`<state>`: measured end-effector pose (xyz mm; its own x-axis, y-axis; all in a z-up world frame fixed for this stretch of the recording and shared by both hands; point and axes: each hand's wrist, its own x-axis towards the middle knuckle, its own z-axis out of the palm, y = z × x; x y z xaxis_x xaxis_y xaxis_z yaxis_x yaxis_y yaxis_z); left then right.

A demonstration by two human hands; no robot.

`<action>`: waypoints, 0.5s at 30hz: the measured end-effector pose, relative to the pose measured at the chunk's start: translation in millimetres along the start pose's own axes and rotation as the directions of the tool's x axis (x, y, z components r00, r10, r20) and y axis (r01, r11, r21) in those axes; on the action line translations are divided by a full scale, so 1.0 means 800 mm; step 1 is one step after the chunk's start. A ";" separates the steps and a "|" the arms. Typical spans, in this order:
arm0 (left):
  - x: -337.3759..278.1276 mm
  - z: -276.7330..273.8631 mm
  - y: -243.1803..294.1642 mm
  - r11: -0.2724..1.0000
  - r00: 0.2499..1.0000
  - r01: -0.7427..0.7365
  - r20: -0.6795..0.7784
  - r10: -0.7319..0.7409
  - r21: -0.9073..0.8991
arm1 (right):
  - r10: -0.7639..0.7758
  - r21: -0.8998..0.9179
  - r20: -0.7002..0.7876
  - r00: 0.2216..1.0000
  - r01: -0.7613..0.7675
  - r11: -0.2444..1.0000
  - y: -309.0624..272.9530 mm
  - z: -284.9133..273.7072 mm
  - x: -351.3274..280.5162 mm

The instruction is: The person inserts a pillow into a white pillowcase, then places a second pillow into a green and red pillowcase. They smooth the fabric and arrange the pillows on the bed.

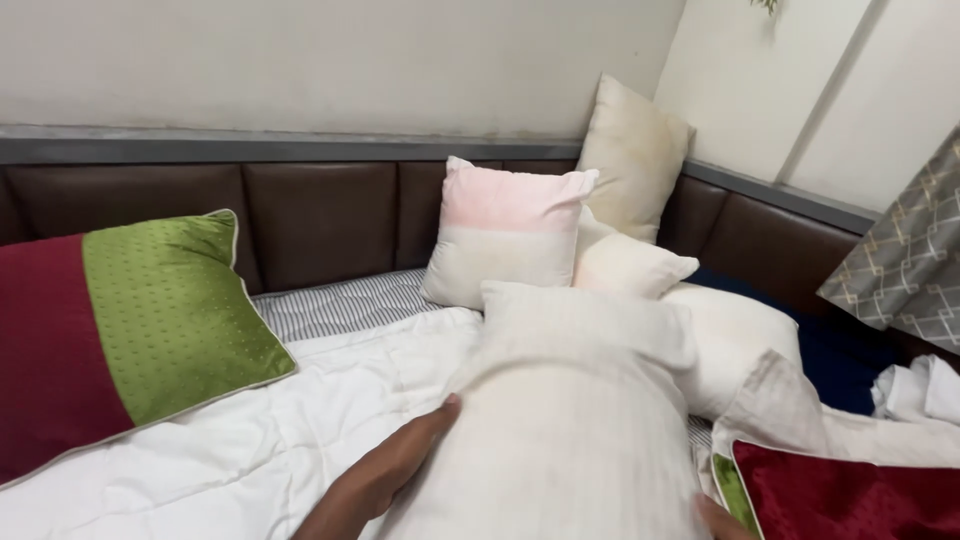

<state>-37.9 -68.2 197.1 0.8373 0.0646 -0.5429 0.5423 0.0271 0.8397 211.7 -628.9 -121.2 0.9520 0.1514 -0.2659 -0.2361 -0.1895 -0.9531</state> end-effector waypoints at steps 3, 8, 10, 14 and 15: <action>-0.058 0.023 0.020 1.000 0.990 -0.003 0.144 0.000 0.019 | 0.042 0.025 0.010 0.999 -0.042 0.999 -0.114 0.057 -0.085; -0.084 0.056 0.025 0.974 0.972 -0.222 0.067 0.224 -0.039 | -0.322 -0.105 -0.323 0.890 0.304 0.947 -0.288 0.184 -0.269; -0.092 0.070 0.022 0.958 0.964 -0.261 0.027 0.266 -0.118 | -0.374 -0.095 -0.484 0.791 0.378 0.921 -0.333 0.202 -0.313; -0.088 0.085 0.029 0.925 0.926 -0.379 -0.013 0.378 -0.021 | -0.511 -0.174 -0.494 0.704 0.496 0.851 -0.304 0.166 -0.269; -0.083 0.089 0.028 0.929 0.933 -0.354 -0.024 0.359 0.107 | -0.597 -0.311 -0.462 0.655 0.511 0.801 -0.272 0.148 -0.238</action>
<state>-76.3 -143.2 251.0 0.9742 0.0939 -0.2051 0.2145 -0.1043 0.9711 58.6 -501.2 119.7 0.8549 -0.2361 0.4619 0.3578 -0.3765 -0.8546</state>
